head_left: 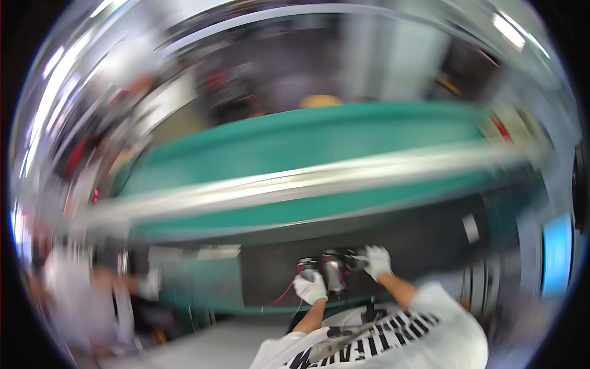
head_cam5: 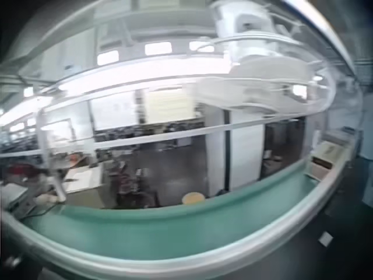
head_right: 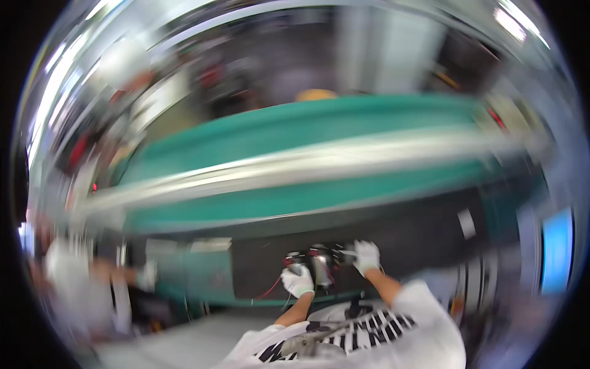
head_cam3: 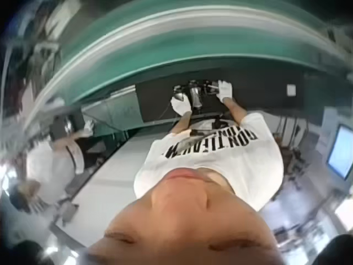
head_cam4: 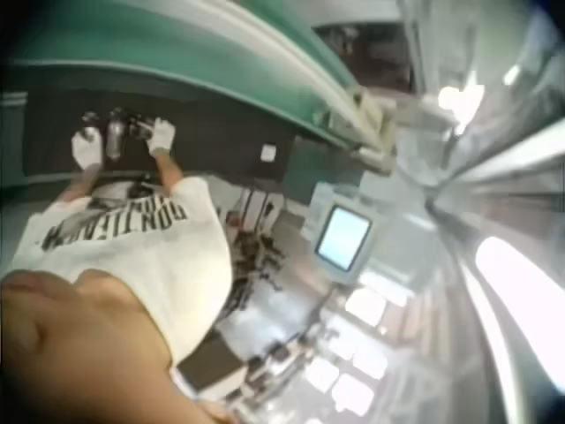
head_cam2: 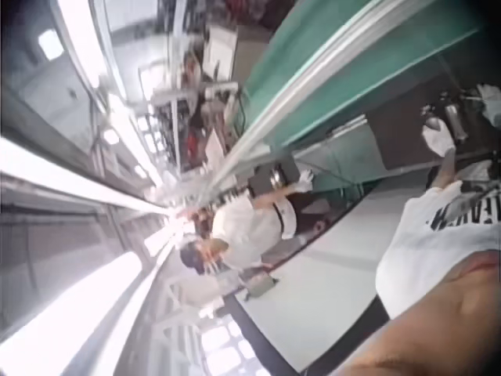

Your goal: Assembling and testing electronic components on a production line.

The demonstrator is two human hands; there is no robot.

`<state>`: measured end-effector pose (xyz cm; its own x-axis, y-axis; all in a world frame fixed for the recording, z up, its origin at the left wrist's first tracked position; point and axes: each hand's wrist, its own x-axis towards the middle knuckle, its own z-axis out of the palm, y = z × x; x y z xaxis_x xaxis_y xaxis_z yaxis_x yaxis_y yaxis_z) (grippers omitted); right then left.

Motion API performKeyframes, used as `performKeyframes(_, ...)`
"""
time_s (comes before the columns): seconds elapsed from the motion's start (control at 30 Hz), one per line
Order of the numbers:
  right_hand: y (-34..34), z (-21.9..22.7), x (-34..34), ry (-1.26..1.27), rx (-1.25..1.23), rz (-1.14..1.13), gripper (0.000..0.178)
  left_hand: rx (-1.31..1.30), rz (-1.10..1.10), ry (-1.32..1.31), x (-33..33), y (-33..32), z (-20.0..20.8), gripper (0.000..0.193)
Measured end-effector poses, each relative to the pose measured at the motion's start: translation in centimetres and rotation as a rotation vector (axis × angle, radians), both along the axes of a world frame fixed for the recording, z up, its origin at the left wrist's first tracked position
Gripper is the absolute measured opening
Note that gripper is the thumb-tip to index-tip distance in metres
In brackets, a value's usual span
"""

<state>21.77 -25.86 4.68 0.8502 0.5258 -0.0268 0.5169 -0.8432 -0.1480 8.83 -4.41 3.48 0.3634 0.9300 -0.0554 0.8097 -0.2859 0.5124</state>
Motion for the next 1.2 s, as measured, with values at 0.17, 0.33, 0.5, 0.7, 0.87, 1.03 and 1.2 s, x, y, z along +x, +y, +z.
performKeyframes(0.17,-1.2,-0.8,1.5,-0.003,0.035,-0.16,0.033,-0.135,-0.062,-0.12,0.1,-1.3,-2.3,0.056)
performKeyframes(0.33,-11.9,-1.1,0.2,-0.029,0.463,-0.199,0.076,-0.194,-0.38,-0.092,-2.4,1.3,-7.5,0.053)
performKeyframes(0.5,-31.8,-2.3,3.9,-0.377,0.381,-0.796,0.066,0.074,-0.682,0.04,-6.3,-1.0,-6.8,0.05)
performKeyframes(0.7,-51.8,-1.6,11.2,-0.339,0.234,-1.34,0.074,0.282,-0.83,0.105,-5.6,-3.3,-4.4,0.047)
performKeyframes(0.87,-51.9,-4.2,12.2,0.384,0.171,-1.214,0.088,0.399,-0.961,-0.021,-2.4,-2.9,-3.4,0.043)
performKeyframes(1.03,-53.0,-6.6,13.7,0.196,-0.094,-1.233,0.073,0.011,-1.167,-0.022,9.5,-11.8,2.2,0.051)
performKeyframes(1.2,-53.3,0.6,15.3,0.702,0.471,-1.173,0.072,-0.039,-1.53,-0.182,18.9,-21.8,3.0,0.047)
